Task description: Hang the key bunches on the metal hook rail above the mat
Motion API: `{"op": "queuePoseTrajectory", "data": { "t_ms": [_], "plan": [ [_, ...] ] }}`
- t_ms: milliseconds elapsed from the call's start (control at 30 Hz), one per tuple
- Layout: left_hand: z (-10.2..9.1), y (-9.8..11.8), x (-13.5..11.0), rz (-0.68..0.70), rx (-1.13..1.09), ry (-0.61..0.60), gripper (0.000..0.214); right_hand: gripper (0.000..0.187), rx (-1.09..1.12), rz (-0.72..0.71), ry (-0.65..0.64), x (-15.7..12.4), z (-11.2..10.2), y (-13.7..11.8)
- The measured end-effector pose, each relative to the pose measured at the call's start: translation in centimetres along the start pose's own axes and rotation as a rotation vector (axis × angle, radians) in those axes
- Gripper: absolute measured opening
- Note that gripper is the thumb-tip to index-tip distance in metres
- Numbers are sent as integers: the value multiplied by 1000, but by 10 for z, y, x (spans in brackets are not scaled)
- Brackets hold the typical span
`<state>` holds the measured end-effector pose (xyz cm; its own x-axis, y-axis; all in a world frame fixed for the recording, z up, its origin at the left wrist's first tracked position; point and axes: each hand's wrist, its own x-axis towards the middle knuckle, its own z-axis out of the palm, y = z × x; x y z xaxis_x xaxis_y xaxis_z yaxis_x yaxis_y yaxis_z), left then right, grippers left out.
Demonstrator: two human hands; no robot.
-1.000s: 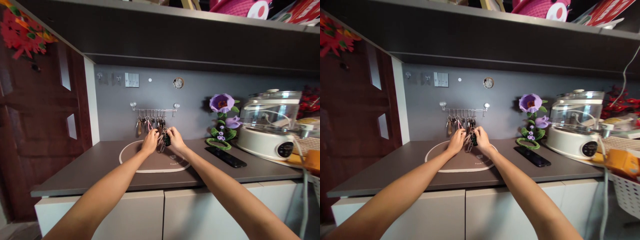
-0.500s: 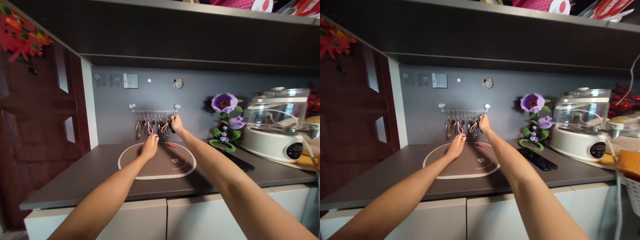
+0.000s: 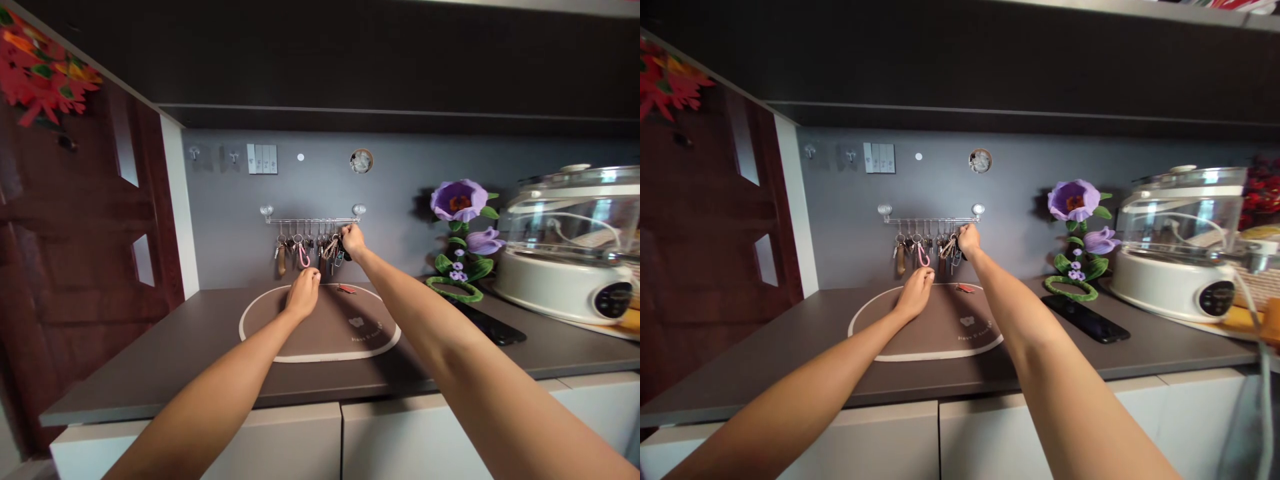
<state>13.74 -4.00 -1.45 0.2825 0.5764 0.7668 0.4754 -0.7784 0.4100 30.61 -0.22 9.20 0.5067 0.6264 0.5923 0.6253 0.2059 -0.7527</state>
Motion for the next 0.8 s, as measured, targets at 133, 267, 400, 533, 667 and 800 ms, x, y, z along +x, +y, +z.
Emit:
{"op": "queuePoseTrajectory", "data": {
  "t_ms": [133, 267, 400, 533, 667, 800],
  "plan": [
    [-1, 0, 0, 11, 1, 13, 24, 13, 6, 0, 8, 0, 1, 6],
    [-2, 1, 0, 16, 9, 11, 24, 13, 28, -5, 3, -3, 3, 13],
    [-2, 1, 0, 25, 16, 3, 24, 13, 56, 8, -3, -6, 6, 17],
    [-1, -2, 0, 36, 23, -11, 25, 14, 60, 20, -20, -7, 6, 18],
    [0, -5, 0, 35, 32, -11, 26, 14, 71, -3, -52, -7, 4, 21],
    [0, -6, 0, 46, 36, -12, 24, 13, 84, -25, -65, -12, -2, 24]
  ]
}}
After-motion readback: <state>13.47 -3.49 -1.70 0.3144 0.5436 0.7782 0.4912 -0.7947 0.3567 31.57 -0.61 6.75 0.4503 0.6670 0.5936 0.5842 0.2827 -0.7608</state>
